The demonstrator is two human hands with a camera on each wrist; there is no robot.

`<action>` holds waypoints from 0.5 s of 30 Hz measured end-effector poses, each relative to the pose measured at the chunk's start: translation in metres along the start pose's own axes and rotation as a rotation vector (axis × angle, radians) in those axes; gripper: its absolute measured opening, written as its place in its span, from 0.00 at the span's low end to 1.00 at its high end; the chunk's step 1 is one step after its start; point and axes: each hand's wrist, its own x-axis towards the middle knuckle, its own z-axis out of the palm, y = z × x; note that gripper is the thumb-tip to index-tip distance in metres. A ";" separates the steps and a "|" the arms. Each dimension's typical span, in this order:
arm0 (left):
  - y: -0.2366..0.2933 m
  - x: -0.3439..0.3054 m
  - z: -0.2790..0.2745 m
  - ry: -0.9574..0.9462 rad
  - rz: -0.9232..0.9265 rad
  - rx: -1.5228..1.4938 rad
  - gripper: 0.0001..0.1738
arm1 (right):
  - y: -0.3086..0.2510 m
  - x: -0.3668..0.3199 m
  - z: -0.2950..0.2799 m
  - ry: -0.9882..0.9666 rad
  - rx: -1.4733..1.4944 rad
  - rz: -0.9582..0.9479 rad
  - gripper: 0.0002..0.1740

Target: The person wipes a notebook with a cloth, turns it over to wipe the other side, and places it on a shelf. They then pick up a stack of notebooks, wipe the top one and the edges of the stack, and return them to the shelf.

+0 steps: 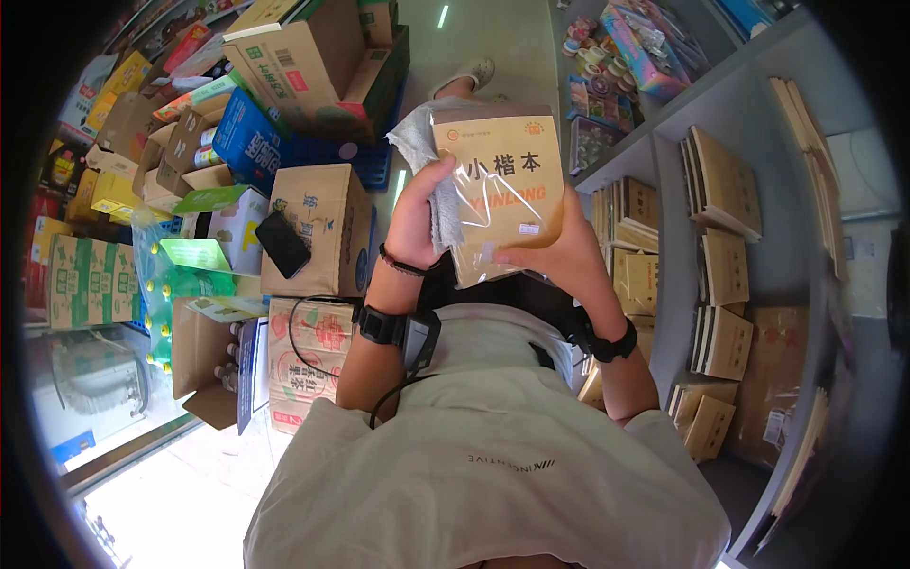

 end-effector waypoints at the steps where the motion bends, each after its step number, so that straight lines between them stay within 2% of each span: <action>1: 0.001 -0.003 0.003 -0.025 0.011 0.029 0.23 | 0.005 0.000 0.001 0.001 -0.001 -0.001 0.59; 3: 0.004 -0.006 0.010 -0.050 0.021 0.058 0.23 | 0.015 -0.002 0.003 0.009 0.261 0.019 0.56; 4: 0.006 -0.007 0.014 -0.053 0.032 -0.029 0.24 | 0.018 -0.003 0.001 0.010 0.260 0.020 0.56; 6: 0.007 -0.004 0.012 0.010 0.095 -0.112 0.26 | 0.025 -0.006 -0.007 -0.150 0.768 0.230 0.50; 7: 0.011 -0.001 0.007 -0.067 0.090 -0.154 0.25 | 0.029 -0.008 -0.010 -0.146 0.766 0.228 0.50; 9: 0.016 0.000 0.015 -0.031 0.193 -0.041 0.25 | 0.040 -0.012 -0.013 -0.137 1.063 0.246 0.46; 10: 0.018 0.001 0.014 -0.037 0.191 -0.041 0.25 | 0.048 -0.012 -0.011 -0.089 1.024 0.197 0.43; 11: 0.018 0.000 0.011 0.048 0.163 0.141 0.26 | 0.043 -0.010 -0.011 -0.084 1.021 0.194 0.43; 12: 0.016 -0.002 0.009 0.134 0.134 0.323 0.27 | 0.032 -0.007 -0.010 0.003 0.959 0.147 0.42; 14: 0.004 -0.002 0.012 0.110 0.148 0.286 0.28 | 0.024 -0.002 -0.009 0.131 0.861 0.093 0.39; 15: -0.002 -0.003 0.014 0.091 0.165 0.253 0.28 | 0.021 0.001 -0.010 0.134 0.860 0.091 0.39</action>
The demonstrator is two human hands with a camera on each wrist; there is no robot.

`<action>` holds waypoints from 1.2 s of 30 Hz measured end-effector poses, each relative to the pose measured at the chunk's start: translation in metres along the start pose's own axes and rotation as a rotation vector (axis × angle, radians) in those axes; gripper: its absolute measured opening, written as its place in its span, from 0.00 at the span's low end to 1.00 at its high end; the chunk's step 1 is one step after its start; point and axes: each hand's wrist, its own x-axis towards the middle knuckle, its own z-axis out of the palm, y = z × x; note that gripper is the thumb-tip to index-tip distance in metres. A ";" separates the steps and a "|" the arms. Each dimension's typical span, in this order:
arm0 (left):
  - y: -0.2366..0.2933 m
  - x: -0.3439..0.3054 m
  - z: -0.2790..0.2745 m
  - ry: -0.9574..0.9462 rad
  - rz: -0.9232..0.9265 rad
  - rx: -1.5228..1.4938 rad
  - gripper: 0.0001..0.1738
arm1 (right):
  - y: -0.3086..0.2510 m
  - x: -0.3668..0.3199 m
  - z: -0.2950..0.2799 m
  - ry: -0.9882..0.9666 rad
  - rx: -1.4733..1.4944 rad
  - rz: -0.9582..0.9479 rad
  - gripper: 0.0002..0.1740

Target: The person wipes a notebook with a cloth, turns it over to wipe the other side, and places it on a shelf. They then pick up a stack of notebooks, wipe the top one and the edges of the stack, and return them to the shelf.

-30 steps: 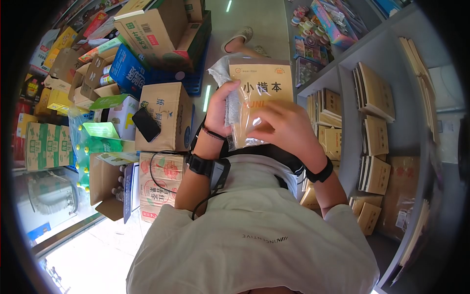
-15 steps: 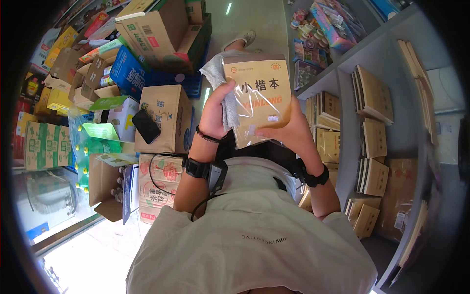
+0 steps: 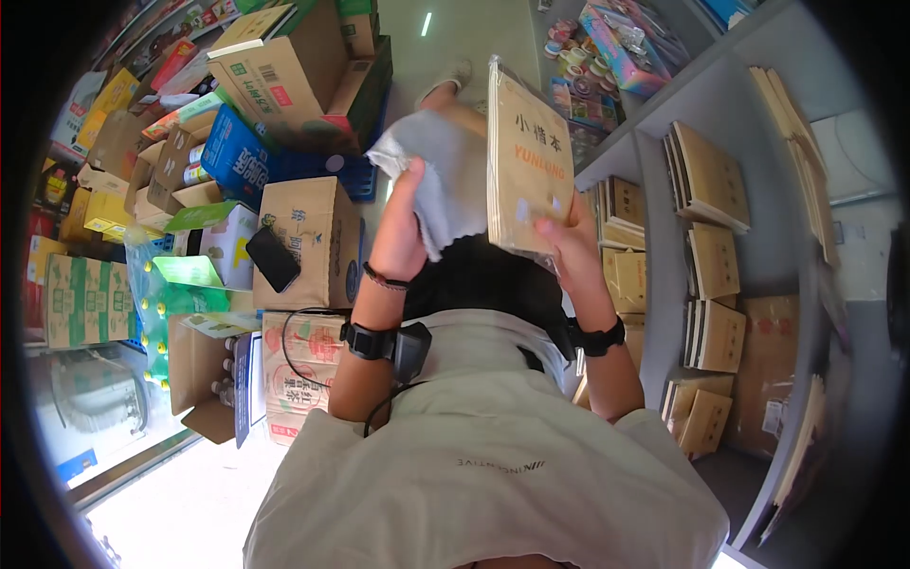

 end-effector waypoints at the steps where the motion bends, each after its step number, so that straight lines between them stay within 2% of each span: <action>1: -0.003 -0.003 0.004 -0.042 0.023 0.031 0.34 | -0.003 0.002 0.003 0.031 0.005 -0.020 0.37; 2: -0.006 -0.006 0.006 -0.045 0.022 0.032 0.34 | -0.004 0.004 0.006 0.062 0.011 -0.041 0.37; 4: -0.009 -0.010 0.008 -0.305 0.159 0.249 0.34 | -0.002 0.007 0.009 0.115 -0.080 -0.090 0.36; 5: -0.002 -0.012 0.013 -0.412 0.174 0.430 0.30 | -0.002 0.009 0.011 0.166 -0.171 -0.136 0.36; 6: 0.001 -0.013 0.021 -0.413 0.177 0.430 0.30 | -0.002 0.009 0.014 0.164 -0.172 -0.138 0.36; 8: -0.003 -0.013 0.038 -0.284 0.224 0.674 0.24 | -0.005 0.010 0.019 0.187 -0.308 -0.245 0.36; 9: -0.006 -0.012 0.039 -0.227 0.258 0.646 0.21 | -0.008 0.009 0.022 0.185 -0.307 -0.246 0.36; 12: -0.007 -0.009 0.032 -0.193 0.297 0.630 0.21 | -0.014 0.003 0.028 0.159 -0.320 -0.238 0.37; 15: -0.006 -0.009 0.034 -0.090 0.250 0.532 0.20 | -0.011 -0.001 0.015 0.078 -0.327 -0.198 0.38; 16: -0.007 -0.009 0.033 -0.090 0.250 0.532 0.20 | -0.010 -0.001 0.009 0.053 -0.237 -0.180 0.40; 18: -0.010 -0.009 0.031 0.029 0.263 0.386 0.20 | -0.013 -0.003 0.003 0.028 -0.145 -0.162 0.43; 20: -0.012 -0.008 0.032 0.078 0.286 0.335 0.20 | -0.017 -0.010 0.001 -0.103 0.342 0.036 0.50; 21: -0.012 -0.007 0.032 0.126 0.309 0.283 0.20 | -0.013 -0.011 0.002 -0.103 0.342 0.037 0.50; 23: -0.016 -0.006 0.031 0.158 0.325 0.258 0.21 | -0.004 -0.013 0.009 -0.207 0.369 -0.081 0.53; 24: -0.018 -0.005 0.031 0.190 0.342 0.232 0.21 | -0.002 -0.015 0.015 -0.207 0.366 -0.083 0.53; 26: -0.018 -0.006 0.036 0.207 0.360 0.219 0.22 | 0.000 -0.016 0.029 -0.028 0.168 -0.089 0.53; 28: -0.018 -0.009 0.037 0.226 0.372 0.212 0.22 | 0.006 -0.014 0.034 -0.035 0.180 -0.121 0.50; 30: -0.019 -0.011 0.035 0.218 0.445 0.359 0.24 | 0.006 -0.010 0.041 -0.002 0.290 -0.219 0.39; 31: -0.020 -0.011 0.033 0.214 0.439 0.362 0.24 | 0.003 -0.008 0.041 0.005 0.292 -0.221 0.39; 33: -0.020 -0.011 0.030 0.189 0.453 0.331 0.25 | -0.004 -0.004 0.041 0.081 0.280 -0.115 0.26; 34: -0.019 -0.012 0.031 0.185 0.449 0.329 0.25 | -0.006 -0.003 0.040 0.086 0.279 -0.117 0.26; 36: -0.016 -0.015 0.032 0.115 0.447 0.312 0.26 | -0.009 -0.001 0.039 0.090 0.214 -0.128 0.18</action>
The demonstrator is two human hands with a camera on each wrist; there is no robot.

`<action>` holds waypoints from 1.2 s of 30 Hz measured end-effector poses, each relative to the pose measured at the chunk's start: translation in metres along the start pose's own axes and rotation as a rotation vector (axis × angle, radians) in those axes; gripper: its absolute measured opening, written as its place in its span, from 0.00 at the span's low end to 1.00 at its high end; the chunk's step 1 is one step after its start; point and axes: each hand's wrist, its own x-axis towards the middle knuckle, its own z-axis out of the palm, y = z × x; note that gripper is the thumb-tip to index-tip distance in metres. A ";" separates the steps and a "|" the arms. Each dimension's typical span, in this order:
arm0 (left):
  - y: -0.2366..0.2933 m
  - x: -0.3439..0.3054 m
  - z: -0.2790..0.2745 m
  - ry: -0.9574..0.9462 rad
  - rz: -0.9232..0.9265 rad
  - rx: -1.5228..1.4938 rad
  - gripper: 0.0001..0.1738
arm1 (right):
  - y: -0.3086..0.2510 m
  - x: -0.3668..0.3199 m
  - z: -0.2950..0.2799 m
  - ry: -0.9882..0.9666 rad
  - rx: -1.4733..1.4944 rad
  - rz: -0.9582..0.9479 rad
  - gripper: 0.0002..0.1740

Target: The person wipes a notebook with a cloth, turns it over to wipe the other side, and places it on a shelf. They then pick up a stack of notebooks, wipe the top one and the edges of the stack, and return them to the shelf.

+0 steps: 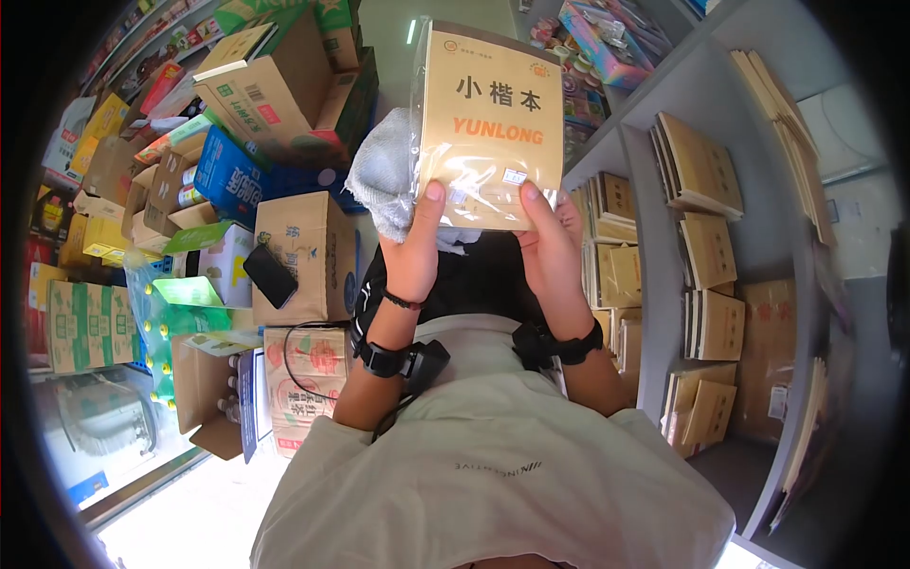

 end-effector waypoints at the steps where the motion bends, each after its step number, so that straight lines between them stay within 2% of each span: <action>1: 0.000 0.000 0.000 -0.016 0.002 -0.005 0.26 | 0.000 0.000 -0.001 0.000 -0.001 -0.003 0.18; 3: 0.000 -0.001 -0.001 -0.026 -0.021 -0.012 0.26 | 0.000 -0.001 -0.002 0.013 -0.025 -0.091 0.18; 10: 0.001 -0.003 0.004 -0.044 -0.059 -0.087 0.26 | -0.008 0.001 -0.009 0.004 -0.014 -0.086 0.19; 12: 0.002 -0.001 0.003 -0.043 -0.056 -0.100 0.26 | -0.016 0.002 -0.015 -0.108 0.228 0.026 0.20; 13: 0.003 0.000 0.002 -0.039 -0.057 -0.111 0.25 | -0.019 0.002 -0.016 -0.108 0.229 0.025 0.20; 15: 0.003 0.002 -0.002 -0.055 -0.066 -0.109 0.26 | -0.021 0.002 -0.017 -0.155 0.062 -0.005 0.19; 16: 0.003 0.001 -0.004 -0.070 -0.076 -0.110 0.26 | -0.019 0.002 -0.018 -0.152 0.064 -0.005 0.19; 18: 0.000 0.000 -0.005 -0.084 -0.098 -0.097 0.26 | -0.016 0.006 -0.021 -0.111 -0.134 -0.026 0.18; 23: 0.000 0.003 -0.006 -0.125 -0.143 -0.147 0.26 | -0.016 0.002 -0.023 -0.032 -0.108 -0.092 0.17; 26: 0.002 0.010 -0.008 -0.028 -0.092 -0.178 0.25 | -0.016 0.000 -0.016 0.058 -0.110 -0.175 0.16; 28: 0.001 0.020 -0.012 0.176 -0.079 0.019 0.26 | -0.016 -0.002 -0.016 0.113 -0.127 -0.229 0.15; 29: -0.002 0.023 -0.010 0.253 0.003 0.014 0.22 | -0.015 -0.003 -0.018 0.146 -0.227 -0.289 0.14; 32: 0.003 0.014 -0.007 0.319 0.063 0.130 0.24 | -0.015 -0.004 -0.014 0.207 -0.365 -0.399 0.11; 34: 0.001 -0.003 0.001 0.234 -0.068 0.262 0.23 | -0.011 -0.006 -0.009 0.239 -0.398 -0.446 0.10; 36: 0.007 -0.010 0.011 -0.164 0.034 0.544 0.23 | -0.005 -0.010 -0.004 0.234 -0.428 -0.447 0.12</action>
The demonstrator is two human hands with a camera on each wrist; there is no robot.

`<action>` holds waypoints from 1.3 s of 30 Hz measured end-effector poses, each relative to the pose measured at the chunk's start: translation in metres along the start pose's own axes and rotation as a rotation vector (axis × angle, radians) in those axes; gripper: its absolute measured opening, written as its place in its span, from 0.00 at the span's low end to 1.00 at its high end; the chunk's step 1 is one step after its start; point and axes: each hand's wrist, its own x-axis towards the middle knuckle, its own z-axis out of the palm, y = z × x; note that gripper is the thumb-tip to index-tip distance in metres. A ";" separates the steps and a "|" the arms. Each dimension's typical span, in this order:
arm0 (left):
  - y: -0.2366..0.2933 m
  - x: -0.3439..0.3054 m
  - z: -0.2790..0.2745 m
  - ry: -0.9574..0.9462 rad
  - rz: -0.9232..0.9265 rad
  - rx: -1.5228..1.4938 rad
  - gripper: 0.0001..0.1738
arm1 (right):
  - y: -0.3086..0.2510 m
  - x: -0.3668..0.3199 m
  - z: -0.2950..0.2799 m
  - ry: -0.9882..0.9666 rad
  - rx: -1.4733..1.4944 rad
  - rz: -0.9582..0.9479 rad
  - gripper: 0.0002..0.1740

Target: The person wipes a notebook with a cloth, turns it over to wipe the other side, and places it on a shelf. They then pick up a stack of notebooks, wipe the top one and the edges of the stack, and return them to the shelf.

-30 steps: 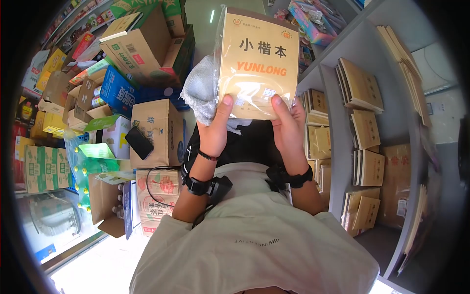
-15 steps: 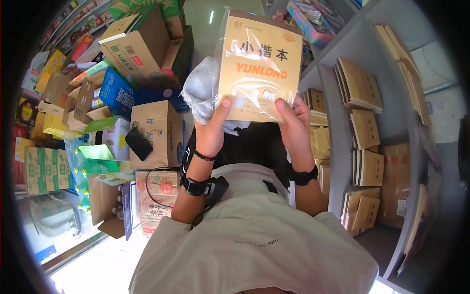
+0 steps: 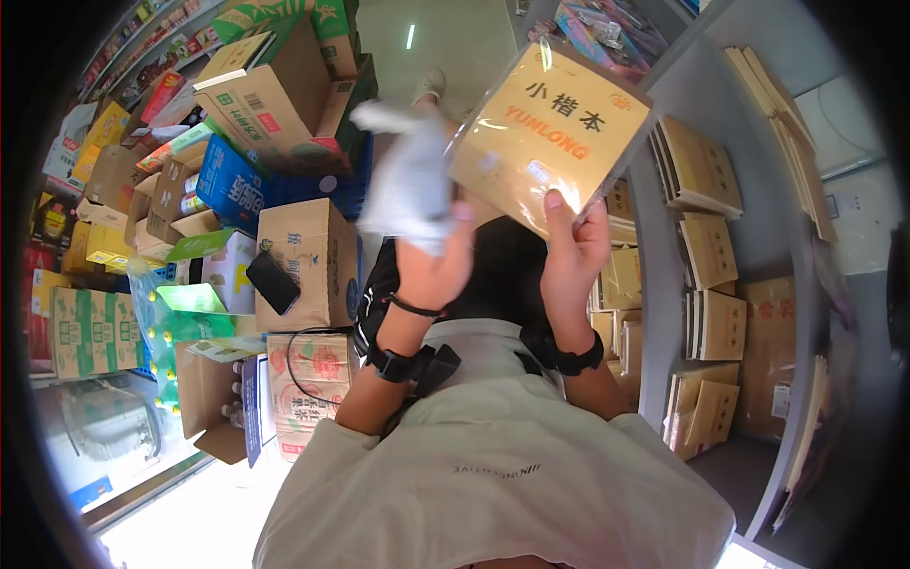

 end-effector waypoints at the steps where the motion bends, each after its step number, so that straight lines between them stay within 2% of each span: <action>1: 0.004 0.012 -0.001 -0.145 0.370 0.411 0.27 | -0.002 -0.004 0.003 -0.039 0.022 0.026 0.11; 2: 0.009 0.023 -0.001 -0.288 0.740 0.822 0.31 | -0.005 -0.006 0.003 -0.041 0.023 0.026 0.11; 3: 0.008 0.023 -0.001 -0.284 0.740 0.823 0.31 | -0.007 -0.007 0.004 -0.108 -0.018 -0.018 0.09; 4: 0.006 0.022 -0.001 -0.354 0.655 0.705 0.34 | -0.008 -0.006 0.004 -0.177 -0.058 -0.063 0.08; 5: 0.004 0.022 -0.001 -0.422 0.569 0.586 0.37 | -0.007 -0.003 0.003 -0.237 -0.017 -0.077 0.10; 6: 0.002 0.022 -0.001 -0.418 0.570 0.589 0.37 | -0.009 -0.003 0.002 -0.240 -0.014 -0.079 0.10; 8: -0.001 0.019 -0.002 -0.328 0.570 0.452 0.38 | -0.017 -0.009 0.001 -0.318 -0.067 0.064 0.12; 10: 0.000 0.018 -0.003 -0.288 0.566 0.393 0.37 | -0.017 -0.011 0.004 -0.324 -0.043 0.073 0.13; 12: -0.003 0.017 -0.003 -0.249 0.564 0.330 0.37 | -0.020 -0.013 0.002 -0.441 -0.268 -0.042 0.13; 14: -0.016 0.016 -0.001 -0.166 0.683 0.232 0.40 | -0.021 -0.016 0.000 -0.445 -0.275 -0.054 0.13; 15: -0.023 0.014 -0.001 -0.163 0.686 0.231 0.40 | -0.022 -0.018 0.000 -0.447 -0.295 -0.096 0.13; 17: -0.038 0.001 -0.009 -0.252 0.441 0.160 0.40 | -0.026 -0.019 0.000 -0.465 -0.340 -0.136 0.13; 20: -0.060 -0.016 -0.019 -0.383 0.065 0.061 0.50 | -0.021 -0.021 0.001 -0.487 -0.310 -0.160 0.14; 21: -0.065 -0.016 -0.017 -0.298 0.066 0.096 0.49 | -0.022 -0.022 0.001 -0.485 -0.306 -0.158 0.14; 22: -0.068 -0.018 -0.019 -0.299 0.067 0.100 0.49 | -0.023 -0.021 0.001 -0.514 -0.360 -0.163 0.15; 24: -0.032 -0.011 -0.015 -0.341 0.022 -0.023 0.38 | -0.024 -0.020 0.000 -0.544 -0.412 -0.174 0.16; 25: -0.036 -0.011 -0.010 -0.224 0.099 0.017 0.38 | -0.021 -0.020 -0.001 -0.570 -0.452 -0.202 0.17; 26: -0.036 -0.009 -0.012 -0.223 0.099 0.019 0.38 | -0.020 -0.020 -0.002 -0.597 -0.491 -0.229 0.18; 28: -0.034 -0.006 -0.023 -0.319 -0.198 0.084 0.42 | -0.021 -0.022 -0.002 -0.643 -0.514 -0.260 0.18; 30: -0.033 0.002 -0.026 -0.380 -0.240 0.070 0.44 | -0.021 -0.025 -0.002 -0.689 -0.536 -0.293 0.19; 32: -0.033 0.006 -0.015 0.017 -0.153 -0.137 0.41 | -0.020 -0.028 -0.004 -0.802 -0.538 -0.317 0.19; 33: -0.036 0.010 -0.013 0.085 -0.126 -0.222 0.38 | -0.020 -0.029 -0.004 -0.816 -0.509 -0.306 0.18; 34: -0.038 0.015 -0.015 0.085 -0.126 -0.221 0.38 | -0.021 -0.031 -0.005 -0.815 -0.508 -0.306 0.18; 37: -0.031 0.027 -0.021 -0.006 -0.275 -0.323 0.32 | -0.024 -0.035 -0.010 -0.850 -0.461 -0.260 0.16; 38: -0.021 0.031 -0.020 -0.030 -0.320 -0.354 0.29 | -0.023 -0.036 -0.013 -0.846 -0.445 -0.196 0.14; 39: -0.033 0.037 -0.024 -0.035 -0.337 -0.392 0.27 | -0.022 -0.036 -0.016 -0.842 -0.428 -0.132 0.13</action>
